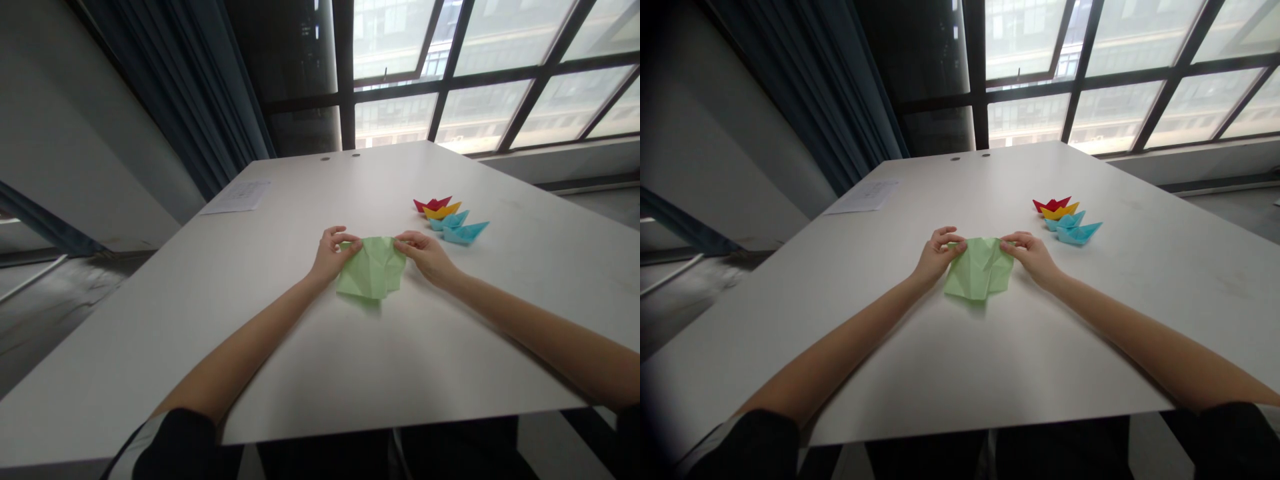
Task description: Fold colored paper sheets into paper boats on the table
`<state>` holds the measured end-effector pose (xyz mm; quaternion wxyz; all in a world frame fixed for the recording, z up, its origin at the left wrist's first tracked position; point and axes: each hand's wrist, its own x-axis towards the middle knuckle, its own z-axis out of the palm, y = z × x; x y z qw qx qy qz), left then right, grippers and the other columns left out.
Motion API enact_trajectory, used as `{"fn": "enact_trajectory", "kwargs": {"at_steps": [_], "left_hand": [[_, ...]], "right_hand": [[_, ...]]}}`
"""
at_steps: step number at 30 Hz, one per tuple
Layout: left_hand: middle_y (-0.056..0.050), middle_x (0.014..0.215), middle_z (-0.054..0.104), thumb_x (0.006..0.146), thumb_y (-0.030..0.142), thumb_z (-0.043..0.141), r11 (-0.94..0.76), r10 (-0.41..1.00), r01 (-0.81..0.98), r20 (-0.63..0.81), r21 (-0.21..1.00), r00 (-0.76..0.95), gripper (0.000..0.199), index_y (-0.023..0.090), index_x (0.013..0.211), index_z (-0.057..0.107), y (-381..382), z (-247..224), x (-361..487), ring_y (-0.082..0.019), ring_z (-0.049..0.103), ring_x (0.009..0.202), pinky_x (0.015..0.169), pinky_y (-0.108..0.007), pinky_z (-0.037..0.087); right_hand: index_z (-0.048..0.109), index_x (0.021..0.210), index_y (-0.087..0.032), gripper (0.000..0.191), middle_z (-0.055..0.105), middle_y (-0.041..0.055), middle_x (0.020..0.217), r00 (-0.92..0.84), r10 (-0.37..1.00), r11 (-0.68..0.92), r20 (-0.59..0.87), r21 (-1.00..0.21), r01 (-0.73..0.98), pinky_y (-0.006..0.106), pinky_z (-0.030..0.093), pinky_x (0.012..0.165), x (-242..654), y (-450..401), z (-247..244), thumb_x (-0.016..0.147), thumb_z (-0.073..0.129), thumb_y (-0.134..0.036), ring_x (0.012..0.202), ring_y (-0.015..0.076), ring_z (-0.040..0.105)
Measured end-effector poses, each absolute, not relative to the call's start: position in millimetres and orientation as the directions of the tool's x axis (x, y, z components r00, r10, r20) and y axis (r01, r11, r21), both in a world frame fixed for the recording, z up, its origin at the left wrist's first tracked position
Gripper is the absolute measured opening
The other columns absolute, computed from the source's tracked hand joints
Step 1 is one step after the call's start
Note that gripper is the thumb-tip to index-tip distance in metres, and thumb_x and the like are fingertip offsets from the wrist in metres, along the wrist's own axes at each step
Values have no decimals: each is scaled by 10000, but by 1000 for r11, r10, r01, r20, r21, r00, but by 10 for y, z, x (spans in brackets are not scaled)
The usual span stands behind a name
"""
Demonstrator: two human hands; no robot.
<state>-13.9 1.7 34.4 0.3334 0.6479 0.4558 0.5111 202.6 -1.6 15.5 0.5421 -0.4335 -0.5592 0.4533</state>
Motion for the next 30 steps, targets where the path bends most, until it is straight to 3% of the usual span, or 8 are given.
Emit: {"fn": "enact_trajectory", "kwargs": {"at_steps": [4, 10, 20, 25, 28, 30], "left_hand": [[-55, 1099, 529, 720, 296, 660, -581, 806, 479, 547, 658, 225, 95, 223, 774, 690, -64, 448, -146, -207, 432, 1061, 945, -381, 330], [-50, 906, 619, 790, 295, 589, -772, 616, 501, 656, 391, 437, 120, 207, 802, 670, -103, 465, -158, -188, 459, 953, 892, -353, 356], [-46, 837, 646, 825, 282, 544, -865, 472, 444, 678, 234, 563, 134, 194, 824, 645, -183, 565, -99, -166, 518, 867, 829, -330, 381], [-54, 888, 629, 816, 262, 553, -827, 528, 462, 726, 321, 441, 107, 196, 824, 637, -168, 551, -110, -168, 517, 919, 860, -336, 389], [-78, 1064, 562, 779, 301, 592, -693, 687, 485, 692, 533, 221, 126, 202, 834, 648, -99, 501, -133, -189, 483, 1037, 874, -346, 393], [-82, 1114, 536, 753, 351, 606, -546, 822, 394, 564, 739, 80, 191, 199, 858, 650, -43, 475, -142, -198, 486, 1052, 826, -325, 419]], "right_hand": [[693, 765, -218, 241, 543, 45, 974, 14, 940, 336, 342, -931, 144, 282, 465, 704, 2040, -23, 183, 620, 720, -407, 877, 169, 531], [679, 781, -219, 210, 548, 42, 894, -63, 907, 422, 417, -889, 180, 268, 465, 611, 2026, -62, 231, 660, 689, -391, 818, 167, 544], [639, 861, -240, 173, 539, 51, 1038, -118, 845, 534, 521, -824, 188, 295, 489, 713, 1961, -179, 313, 700, 665, -298, 901, 163, 554], [628, 814, -226, 134, 537, 57, 996, -36, 818, 567, 574, -794, 220, 299, 489, 681, 1983, -144, 307, 707, 658, -299, 876, 167, 554], [620, 792, -219, 138, 555, 52, 959, 19, 806, 574, 591, -789, 218, 308, 484, 674, 2015, -88, 281, 699, 663, -311, 868, 175, 552], [614, 784, -216, 143, 577, 45, 922, 49, 806, 566, 590, -793, 224, 309, 474, 676, 2029, -70, 280, 692, 669, -311, 871, 180, 552]]}}
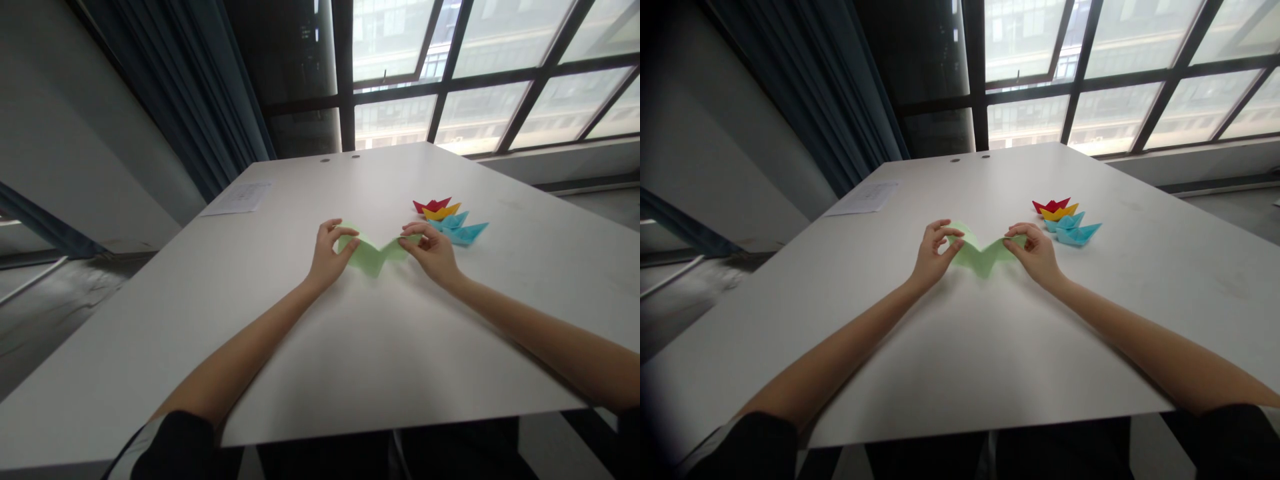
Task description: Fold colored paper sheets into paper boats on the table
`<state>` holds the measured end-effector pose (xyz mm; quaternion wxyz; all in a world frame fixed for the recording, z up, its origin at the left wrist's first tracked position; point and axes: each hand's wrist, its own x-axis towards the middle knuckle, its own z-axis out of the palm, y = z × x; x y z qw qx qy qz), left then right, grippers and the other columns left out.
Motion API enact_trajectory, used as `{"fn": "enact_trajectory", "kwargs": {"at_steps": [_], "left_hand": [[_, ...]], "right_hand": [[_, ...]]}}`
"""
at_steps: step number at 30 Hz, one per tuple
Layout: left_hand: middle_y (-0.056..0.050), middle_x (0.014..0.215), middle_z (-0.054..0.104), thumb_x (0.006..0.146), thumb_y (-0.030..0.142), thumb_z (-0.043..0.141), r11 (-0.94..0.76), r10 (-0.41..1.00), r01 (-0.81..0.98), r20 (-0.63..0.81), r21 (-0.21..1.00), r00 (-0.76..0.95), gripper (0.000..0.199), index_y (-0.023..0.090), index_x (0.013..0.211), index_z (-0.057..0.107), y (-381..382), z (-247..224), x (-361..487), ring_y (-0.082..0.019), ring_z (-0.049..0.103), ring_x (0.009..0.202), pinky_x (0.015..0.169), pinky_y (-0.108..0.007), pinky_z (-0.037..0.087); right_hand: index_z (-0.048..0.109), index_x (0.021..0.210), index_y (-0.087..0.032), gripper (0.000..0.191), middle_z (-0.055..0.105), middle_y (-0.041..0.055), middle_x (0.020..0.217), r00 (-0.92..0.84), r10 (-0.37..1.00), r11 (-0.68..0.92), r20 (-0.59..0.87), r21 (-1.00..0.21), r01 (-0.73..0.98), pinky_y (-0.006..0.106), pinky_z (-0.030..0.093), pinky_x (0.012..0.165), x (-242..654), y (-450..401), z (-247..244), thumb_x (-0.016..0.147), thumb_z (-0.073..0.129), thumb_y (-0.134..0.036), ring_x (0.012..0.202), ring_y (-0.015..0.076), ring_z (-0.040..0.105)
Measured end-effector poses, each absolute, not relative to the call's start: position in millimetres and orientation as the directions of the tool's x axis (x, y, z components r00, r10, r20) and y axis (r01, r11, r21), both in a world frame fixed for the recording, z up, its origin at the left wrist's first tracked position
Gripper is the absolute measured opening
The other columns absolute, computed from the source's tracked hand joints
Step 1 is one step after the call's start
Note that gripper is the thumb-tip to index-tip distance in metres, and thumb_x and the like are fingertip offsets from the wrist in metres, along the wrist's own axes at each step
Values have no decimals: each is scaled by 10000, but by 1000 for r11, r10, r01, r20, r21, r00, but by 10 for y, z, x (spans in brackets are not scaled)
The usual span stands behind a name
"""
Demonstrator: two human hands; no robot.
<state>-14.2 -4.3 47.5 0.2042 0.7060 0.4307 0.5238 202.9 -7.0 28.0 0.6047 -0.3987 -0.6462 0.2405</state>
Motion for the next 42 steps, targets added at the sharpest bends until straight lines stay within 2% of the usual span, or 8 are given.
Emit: {"fn": "enact_trajectory", "kwargs": {"at_steps": [3, 5, 7, 14, 23, 29, 36, 42], "left_hand": [[-59, 963, 618, 707, 427, 624, -249, 968, 154, 247, 956, 36, 281, 180, 836, 654, 20, 468, -147, -169, 559, 875, 708, -266, 436], [-36, 844, 653, 651, 448, 667, -98, 993, 52, 94, 994, 76, 313, 174, 803, 666, 37, 480, -155, -138, 568, 741, 656, -240, 421], [-30, 792, 664, 604, 456, 704, -40, 993, -13, 41, 999, 115, 343, 167, 787, 680, 40, 498, -175, -121, 562, 680, 635, -231, 408], [-55, 840, 683, 546, 350, 774, -97, 941, -44, 106, 994, 320, 344, 167, 832, 715, 42, 573, -299, -144, 600, 758, 780, -290, 420], [-60, 910, 679, 532, 263, 784, -140, 963, -152, 170, 978, 207, 384, 168, 895, 702, 142, 572, -368, -158, 605, 802, 810, -318, 439], [-50, 922, 686, 552, 215, 761, -133, 961, -195, 175, 972, 215, 354, 186, 901, 707, 141, 537, -338, -148, 604, 811, 818, -304, 442], [-67, 979, 677, 530, 180, 742, -65, 977, -216, 106, 974, 183, 520, 173, 1043, 659, 92, 607, -327, -162, 608, 810, 804, -315, 456], [-57, 919, 685, 512, 142, 724, -52, 986, -187, 80, 981, 144, 491, 155, 1001, 675, 134, 592, -336, -132, 597, 729, 762, -291, 458]], "right_hand": [[609, 777, -215, 161, 601, 43, 909, 68, 820, 543, 569, -809, 226, 300, 462, 653, 2034, -86, 308, 678, 681, -320, 866, 185, 559], [612, 764, -212, 175, 615, 49, 929, 65, 843, 506, 534, -828, 241, 292, 458, 608, 2032, -110, 335, 675, 682, -346, 817, 180, 568], [617, 744, -211, 191, 629, 56, 936, 67, 864, 469, 500, -846, 253, 293, 459, 580, 2032, -129, 356, 681, 671, -383, 781, 178, 572], [648, 743, -207, 220, 663, 36, 877, 127, 877, 428, 464, -873, 234, 287, 468, 595, 2087, -68, 319, 671, 673, -413, 751, 173, 579], [681, 749, -219, 171, 679, 27, 871, 198, 847, 459, 494, -866, 199, 305, 482, 677, 2149, 25, 261, 661, 691, -366, 864, 198, 590], [694, 820, -242, 205, 655, 41, 1071, -27, 890, 454, 454, -883, 117, 390, 486, 835, 2117, -61, 327, 649, 705, -355, 1010, 236, 585], [709, 816, -235, 184, 697, 33, 966, -60, 898, 439, 435, -883, 165, 423, 477, 891, 2103, -113, 383, 664, 698, -338, 970, 240, 618], [713, 845, -240, 186, 703, 22, 952, -43, 890, 453, 454, -871, 190, 404, 485, 888, 2107, -113, 385, 675, 692, -314, 959, 232, 625]]}}
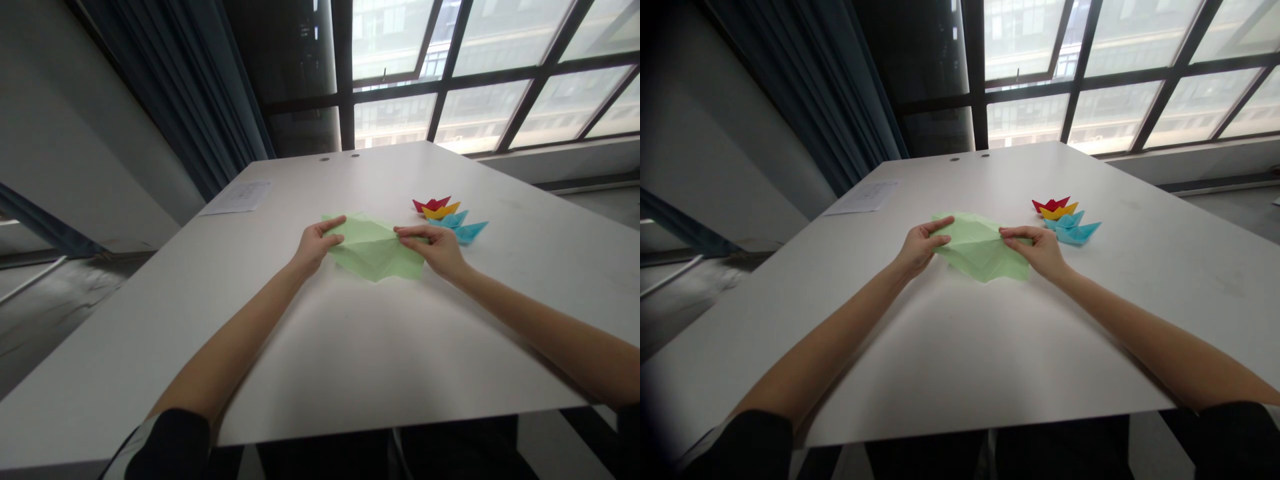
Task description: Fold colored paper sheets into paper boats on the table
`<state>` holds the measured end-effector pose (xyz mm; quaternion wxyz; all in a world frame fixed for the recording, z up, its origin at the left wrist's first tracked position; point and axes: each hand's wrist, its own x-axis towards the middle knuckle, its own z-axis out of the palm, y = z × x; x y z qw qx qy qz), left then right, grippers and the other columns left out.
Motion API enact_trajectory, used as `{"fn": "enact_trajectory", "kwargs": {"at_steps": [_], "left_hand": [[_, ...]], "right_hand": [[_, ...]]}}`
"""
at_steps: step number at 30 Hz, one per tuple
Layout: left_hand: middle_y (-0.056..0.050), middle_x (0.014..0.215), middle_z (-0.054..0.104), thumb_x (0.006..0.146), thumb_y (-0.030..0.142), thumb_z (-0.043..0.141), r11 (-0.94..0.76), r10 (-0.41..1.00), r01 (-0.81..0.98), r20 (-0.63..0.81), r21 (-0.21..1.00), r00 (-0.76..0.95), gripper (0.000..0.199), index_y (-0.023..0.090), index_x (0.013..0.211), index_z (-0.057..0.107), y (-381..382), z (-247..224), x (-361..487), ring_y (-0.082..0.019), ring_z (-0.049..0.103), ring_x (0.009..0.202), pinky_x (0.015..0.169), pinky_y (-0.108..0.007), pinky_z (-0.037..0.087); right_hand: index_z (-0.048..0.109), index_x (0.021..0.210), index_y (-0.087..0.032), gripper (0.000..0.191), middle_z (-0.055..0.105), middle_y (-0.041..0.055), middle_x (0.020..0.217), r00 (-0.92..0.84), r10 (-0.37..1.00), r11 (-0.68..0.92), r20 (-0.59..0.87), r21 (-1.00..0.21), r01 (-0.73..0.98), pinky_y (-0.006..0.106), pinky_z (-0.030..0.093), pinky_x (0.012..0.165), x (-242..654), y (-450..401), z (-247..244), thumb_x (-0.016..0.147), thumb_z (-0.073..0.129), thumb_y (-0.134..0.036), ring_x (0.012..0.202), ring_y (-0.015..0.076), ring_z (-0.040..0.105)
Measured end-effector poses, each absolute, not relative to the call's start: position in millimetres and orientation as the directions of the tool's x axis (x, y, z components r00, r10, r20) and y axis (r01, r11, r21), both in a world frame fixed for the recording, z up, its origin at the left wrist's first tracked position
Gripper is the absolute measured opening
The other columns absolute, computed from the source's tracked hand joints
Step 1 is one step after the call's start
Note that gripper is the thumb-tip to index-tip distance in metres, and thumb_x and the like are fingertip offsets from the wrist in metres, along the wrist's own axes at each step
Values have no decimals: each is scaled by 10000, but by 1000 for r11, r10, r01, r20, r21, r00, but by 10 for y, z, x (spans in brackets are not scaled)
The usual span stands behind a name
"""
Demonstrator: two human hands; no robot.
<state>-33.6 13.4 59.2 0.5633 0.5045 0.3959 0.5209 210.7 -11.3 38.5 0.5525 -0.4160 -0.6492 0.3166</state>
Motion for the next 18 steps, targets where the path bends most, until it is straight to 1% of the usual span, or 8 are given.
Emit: {"fn": "enact_trajectory", "kwargs": {"at_steps": [2, 5, 7, 11, 14, 18], "left_hand": [[-56, 869, 690, 514, 152, 731, -37, 986, -167, 64, 985, 156, 428, 149, 940, 696, 133, 592, -338, -125, 591, 695, 741, -284, 456], [-72, 807, 691, 537, 226, 756, 21, 971, -140, 13, 990, 238, 354, 138, 878, 712, 105, 609, -336, -133, 589, 668, 722, -294, 456], [-92, 859, 689, 537, 268, 774, 28, 956, -106, 4, 994, 295, 379, 136, 887, 711, 75, 631, -335, -152, 601, 715, 747, -310, 456], [-106, 1062, 643, 492, 269, 808, -23, 929, -19, 29, 1000, 370, 486, 154, 950, 695, 17, 680, -335, -203, 601, 867, 819, -350, 454], [-99, 1045, 648, 483, 263, 814, -28, 917, 9, 22, 1000, 399, 500, 162, 958, 694, -3, 693, -331, -209, 601, 873, 820, -363, 463], [-90, 987, 661, 476, 236, 815, -36, 927, -34, 46, 999, 373, 456, 148, 909, 702, 17, 661, -323, -188, 606, 833, 802, -352, 475]], "right_hand": [[712, 851, -240, 190, 702, 23, 955, -46, 889, 455, 455, -869, 194, 405, 486, 885, 2109, -111, 382, 676, 691, -313, 960, 234, 625], [711, 861, -240, 203, 702, 27, 954, -28, 891, 449, 453, -870, 205, 406, 491, 872, 2118, -104, 374, 678, 687, -325, 954, 235, 625], [710, 867, -237, 219, 700, 30, 961, -10, 894, 440, 448, -874, 208, 397, 496, 859, 2124, -101, 368, 670, 691, -333, 950, 235, 625], [708, 880, -234, 254, 701, 35, 951, -8, 903, 418, 429, -875, 244, 374, 513, 800, 2124, -112, 367, 655, 700, -352, 897, 231, 637], [705, 885, -229, 261, 706, 34, 905, -12, 904, 413, 428, -864, 288, 369, 515, 771, 2118, -123, 373, 659, 695, -360, 852, 225, 641], [700, 866, -224, 241, 701, 30, 902, 3, 897, 423, 443, -858, 292, 369, 505, 787, 2127, -114, 372, 660, 695, -349, 857, 219, 635]]}}
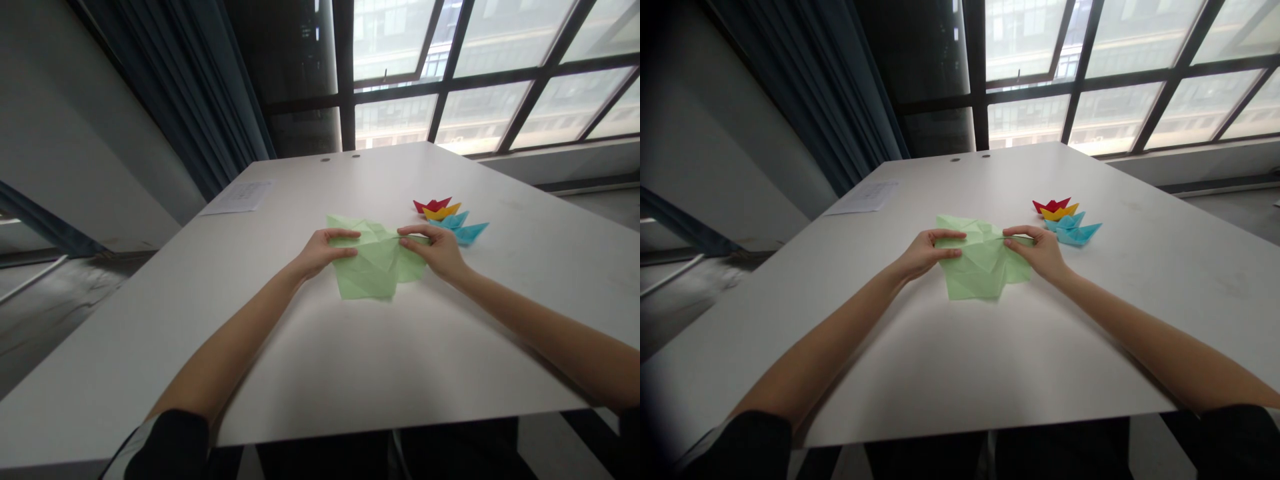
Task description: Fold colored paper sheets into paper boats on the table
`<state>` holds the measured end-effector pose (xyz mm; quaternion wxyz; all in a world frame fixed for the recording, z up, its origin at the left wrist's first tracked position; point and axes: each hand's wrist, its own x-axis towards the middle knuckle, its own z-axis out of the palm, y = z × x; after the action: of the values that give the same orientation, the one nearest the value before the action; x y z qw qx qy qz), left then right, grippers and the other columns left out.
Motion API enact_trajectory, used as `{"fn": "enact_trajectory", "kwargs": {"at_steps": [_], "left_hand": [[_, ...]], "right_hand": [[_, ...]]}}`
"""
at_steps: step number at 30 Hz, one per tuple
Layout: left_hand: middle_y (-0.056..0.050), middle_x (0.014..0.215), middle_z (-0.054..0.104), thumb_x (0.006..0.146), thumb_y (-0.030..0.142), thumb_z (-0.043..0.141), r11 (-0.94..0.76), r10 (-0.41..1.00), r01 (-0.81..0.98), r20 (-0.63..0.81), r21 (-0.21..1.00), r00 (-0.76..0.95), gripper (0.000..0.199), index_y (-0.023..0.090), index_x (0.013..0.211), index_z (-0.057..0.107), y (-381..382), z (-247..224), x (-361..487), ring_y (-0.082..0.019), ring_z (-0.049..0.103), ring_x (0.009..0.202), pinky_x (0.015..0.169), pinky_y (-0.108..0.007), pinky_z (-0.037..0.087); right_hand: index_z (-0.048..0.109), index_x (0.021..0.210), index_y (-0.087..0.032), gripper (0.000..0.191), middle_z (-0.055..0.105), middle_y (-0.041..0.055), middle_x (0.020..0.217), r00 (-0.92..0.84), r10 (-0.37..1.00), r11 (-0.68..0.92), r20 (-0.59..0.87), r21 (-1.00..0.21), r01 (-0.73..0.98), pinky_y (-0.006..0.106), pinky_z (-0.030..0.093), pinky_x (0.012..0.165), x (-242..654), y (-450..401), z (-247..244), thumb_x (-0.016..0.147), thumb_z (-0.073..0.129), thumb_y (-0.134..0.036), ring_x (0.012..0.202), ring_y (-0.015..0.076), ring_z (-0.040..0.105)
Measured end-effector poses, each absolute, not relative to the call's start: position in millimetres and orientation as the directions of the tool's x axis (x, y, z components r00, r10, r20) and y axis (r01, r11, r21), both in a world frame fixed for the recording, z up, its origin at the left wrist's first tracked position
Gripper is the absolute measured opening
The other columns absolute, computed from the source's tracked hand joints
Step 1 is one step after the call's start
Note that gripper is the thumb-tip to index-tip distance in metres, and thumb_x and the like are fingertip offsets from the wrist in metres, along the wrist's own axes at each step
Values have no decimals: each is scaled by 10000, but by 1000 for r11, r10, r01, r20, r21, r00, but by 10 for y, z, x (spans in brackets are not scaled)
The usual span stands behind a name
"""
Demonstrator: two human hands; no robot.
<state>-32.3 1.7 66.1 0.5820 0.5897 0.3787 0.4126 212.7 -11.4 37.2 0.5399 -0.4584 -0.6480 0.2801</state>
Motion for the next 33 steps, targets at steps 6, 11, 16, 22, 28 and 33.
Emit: {"fn": "enact_trajectory", "kwargs": {"at_steps": [6, 11, 16, 22, 28, 33], "left_hand": [[-58, 844, 684, 449, 244, 822, 38, 968, -187, 11, 982, 252, 445, 154, 867, 702, 76, 611, -337, -162, 622, 717, 756, -350, 502], [-88, 863, 691, 475, 234, 817, 188, 927, -134, -131, 973, 351, 410, 135, 857, 707, 72, 580, -344, -161, 630, 709, 754, -328, 505], [-66, 867, 694, 476, 193, 805, 192, 943, -108, -153, 975, 296, 421, 147, 881, 705, 87, 553, -350, -143, 630, 700, 765, -305, 500], [-54, 850, 689, 500, 210, 786, 108, 970, -117, -79, 987, 231, 445, 154, 931, 692, 125, 529, -388, -136, 625, 683, 738, -296, 505], [-56, 866, 681, 524, 232, 767, 61, 971, -37, -51, 997, 234, 430, 152, 938, 686, 125, 524, -390, -134, 617, 681, 733, -304, 502], [-62, 922, 664, 542, 223, 746, 15, 975, -18, -10, 1000, 222, 464, 155, 993, 660, 137, 525, -394, -137, 611, 696, 715, -304, 502]], "right_hand": [[692, 850, -224, 219, 695, 26, 914, 25, 881, 446, 473, -845, 294, 383, 480, 838, 2123, -101, 357, 661, 690, -335, 885, 217, 625], [692, 823, -216, 205, 689, 36, 935, -9, 922, 377, 387, -892, 247, 364, 486, 823, 2066, -110, 315, 653, 692, -331, 905, 217, 618], [626, 968, -255, 340, 651, 9, 993, 30, 990, 135, 134, -990, -37, 270, 533, 682, 2068, -53, 267, 641, 710, -293, 799, 151, 636], [493, 928, -251, 267, 659, -25, 759, -6, 970, -222, -242, -881, -418, 217, 558, 587, 2098, -22, 309, 728, 636, -148, 623, 103, 642], [567, 908, -146, 99, 704, 71, 777, -281, 879, -472, -385, -790, -392, 295, 577, 693, 2119, -22, 358, 833, 507, -171, 702, 173, 676], [570, 1024, -150, 244, 714, 72, 844, -227, 897, -439, -380, -830, -345, 313, 576, 717, 2156, 3, 351, 784, 559, -103, 731, 182, 682]]}}
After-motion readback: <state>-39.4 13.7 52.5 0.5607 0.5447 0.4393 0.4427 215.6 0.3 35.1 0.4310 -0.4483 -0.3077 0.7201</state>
